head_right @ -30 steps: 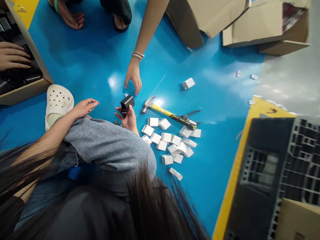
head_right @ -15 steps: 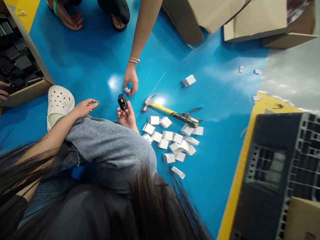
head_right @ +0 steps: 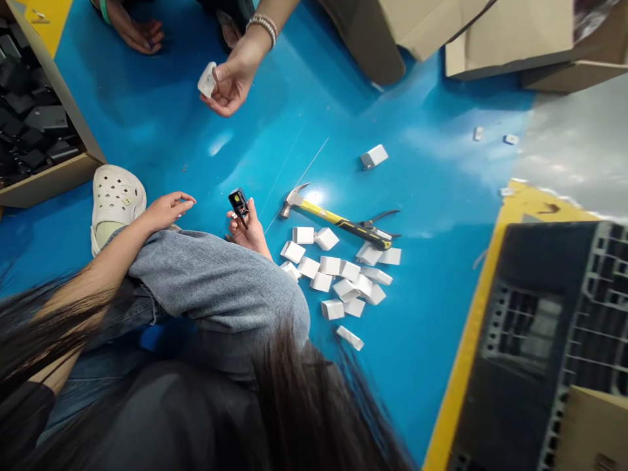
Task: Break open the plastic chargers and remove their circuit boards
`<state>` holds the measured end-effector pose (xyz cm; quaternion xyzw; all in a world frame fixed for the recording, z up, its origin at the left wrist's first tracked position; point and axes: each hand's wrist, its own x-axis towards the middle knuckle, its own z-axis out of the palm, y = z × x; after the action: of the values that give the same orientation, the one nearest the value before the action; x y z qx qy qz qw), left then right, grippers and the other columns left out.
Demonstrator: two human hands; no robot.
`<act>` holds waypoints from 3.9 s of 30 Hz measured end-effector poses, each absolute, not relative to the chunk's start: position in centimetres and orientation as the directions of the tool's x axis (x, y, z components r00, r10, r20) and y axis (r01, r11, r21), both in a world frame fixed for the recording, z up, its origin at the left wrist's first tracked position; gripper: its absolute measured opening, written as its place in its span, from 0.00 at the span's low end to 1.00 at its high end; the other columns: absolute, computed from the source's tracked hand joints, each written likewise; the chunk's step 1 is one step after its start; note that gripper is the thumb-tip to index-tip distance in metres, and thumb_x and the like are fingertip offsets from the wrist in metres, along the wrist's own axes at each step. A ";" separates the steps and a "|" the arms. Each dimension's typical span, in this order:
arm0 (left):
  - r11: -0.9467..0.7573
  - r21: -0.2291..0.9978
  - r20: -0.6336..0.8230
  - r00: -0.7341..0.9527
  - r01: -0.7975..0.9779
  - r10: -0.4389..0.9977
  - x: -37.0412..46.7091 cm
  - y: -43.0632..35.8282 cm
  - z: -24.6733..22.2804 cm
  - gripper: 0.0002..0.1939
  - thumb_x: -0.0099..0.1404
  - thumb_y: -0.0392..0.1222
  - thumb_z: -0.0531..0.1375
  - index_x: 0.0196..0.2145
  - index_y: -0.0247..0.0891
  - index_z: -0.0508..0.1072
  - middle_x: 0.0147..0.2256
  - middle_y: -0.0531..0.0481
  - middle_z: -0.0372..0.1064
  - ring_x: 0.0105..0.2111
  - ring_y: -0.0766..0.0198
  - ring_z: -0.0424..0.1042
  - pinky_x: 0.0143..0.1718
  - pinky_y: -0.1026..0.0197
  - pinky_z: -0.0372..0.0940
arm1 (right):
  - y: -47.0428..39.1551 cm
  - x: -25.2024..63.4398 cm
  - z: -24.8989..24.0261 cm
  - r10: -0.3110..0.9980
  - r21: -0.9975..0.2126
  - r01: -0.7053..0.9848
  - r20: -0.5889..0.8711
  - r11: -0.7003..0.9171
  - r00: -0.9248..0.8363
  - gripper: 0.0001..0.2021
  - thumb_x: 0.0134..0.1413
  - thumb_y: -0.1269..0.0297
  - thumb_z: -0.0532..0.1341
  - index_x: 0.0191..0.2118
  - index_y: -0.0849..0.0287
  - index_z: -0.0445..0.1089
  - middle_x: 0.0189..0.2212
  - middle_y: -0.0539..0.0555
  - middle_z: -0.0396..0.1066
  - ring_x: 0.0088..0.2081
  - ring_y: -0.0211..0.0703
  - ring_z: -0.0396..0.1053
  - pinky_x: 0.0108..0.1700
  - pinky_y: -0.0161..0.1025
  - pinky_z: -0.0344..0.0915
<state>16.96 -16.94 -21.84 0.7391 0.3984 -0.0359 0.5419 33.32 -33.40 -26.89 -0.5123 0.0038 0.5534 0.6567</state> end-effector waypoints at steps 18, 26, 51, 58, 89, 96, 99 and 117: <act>0.042 0.823 -0.557 0.788 0.567 0.263 20.6 -16.4 -22.9 0.34 0.50 0.51 0.69 0.53 0.38 0.69 0.47 0.42 0.72 0.39 0.57 0.73 0.32 0.62 0.65 | -32.6 31.6 -27.0 0.831 -0.845 -0.466 -0.442 -0.261 0.336 0.29 0.46 0.44 0.68 0.51 0.51 0.64 0.32 0.48 0.73 0.29 0.37 0.72 0.29 0.34 0.69; -0.152 0.880 -0.338 0.819 0.449 0.463 20.2 -15.5 -25.0 0.25 0.47 0.43 0.68 0.44 0.38 0.69 0.42 0.48 0.73 0.41 0.59 0.72 0.46 0.58 0.63 | -33.3 32.5 -27.4 0.836 -0.785 -0.593 -0.439 -0.178 0.329 0.33 0.40 0.54 0.72 0.54 0.47 0.62 0.53 0.51 0.69 0.43 0.41 0.75 0.43 0.39 0.73; -0.202 0.746 -0.459 0.710 0.634 0.533 19.5 -15.0 -25.2 0.28 0.53 0.35 0.65 0.52 0.38 0.66 0.46 0.45 0.71 0.45 0.59 0.73 0.50 0.55 0.67 | -32.3 33.0 -26.2 0.785 -0.411 0.677 -0.199 -0.610 0.586 0.24 0.67 0.53 0.49 0.62 0.59 0.60 0.53 0.63 0.64 0.43 0.49 0.69 0.39 0.39 0.65; -0.210 0.723 -0.475 0.694 0.658 0.540 19.5 -15.3 -24.9 0.25 0.55 0.36 0.64 0.52 0.37 0.66 0.43 0.47 0.72 0.42 0.62 0.73 0.46 0.60 0.66 | -31.8 33.0 -23.3 0.767 -0.163 0.763 -0.304 -0.626 0.565 0.25 0.69 0.53 0.45 0.65 0.58 0.58 0.54 0.65 0.62 0.42 0.49 0.70 0.38 0.39 0.64; -0.277 0.655 -0.566 0.700 0.703 0.436 19.2 -15.6 -24.1 0.26 0.60 0.41 0.61 0.56 0.41 0.64 0.41 0.51 0.75 0.40 0.62 0.73 0.35 0.64 0.62 | -32.5 34.9 -21.8 0.873 -0.189 0.852 -0.122 -0.488 0.473 0.31 0.65 0.51 0.52 0.70 0.56 0.52 0.45 0.61 0.71 0.37 0.48 0.72 0.35 0.37 0.65; -0.277 0.645 -0.572 0.690 0.712 0.443 19.2 -15.4 -24.5 0.26 0.60 0.41 0.61 0.57 0.39 0.64 0.41 0.51 0.74 0.41 0.62 0.72 0.37 0.64 0.61 | -31.6 37.3 -17.4 0.714 -0.813 0.475 0.109 -0.336 0.691 0.31 0.54 0.39 0.60 0.57 0.56 0.63 0.35 0.54 0.70 0.32 0.40 0.69 0.29 0.34 0.64; -0.273 0.651 -0.568 0.693 0.708 0.444 19.2 -15.4 -24.4 0.26 0.60 0.42 0.60 0.57 0.40 0.64 0.41 0.51 0.74 0.39 0.62 0.73 0.36 0.63 0.61 | -31.4 36.8 -19.4 0.734 -0.956 0.102 -0.140 -0.275 0.665 0.28 0.57 0.38 0.54 0.52 0.56 0.65 0.31 0.52 0.68 0.27 0.36 0.65 0.23 0.32 0.58; -0.279 0.621 -0.614 0.676 0.733 0.407 19.3 -15.4 -24.1 0.27 0.62 0.43 0.60 0.58 0.40 0.63 0.42 0.49 0.73 0.36 0.61 0.73 0.36 0.63 0.63 | -33.5 35.8 -21.9 0.794 -0.609 0.602 -0.077 -0.517 0.603 0.31 0.66 0.46 0.44 0.67 0.56 0.56 0.44 0.62 0.69 0.41 0.48 0.71 0.31 0.36 0.65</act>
<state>19.27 -15.42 -24.08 0.7814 0.3647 -0.1705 0.4768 35.83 -33.55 -21.89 -0.8528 -0.4090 0.1761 0.2727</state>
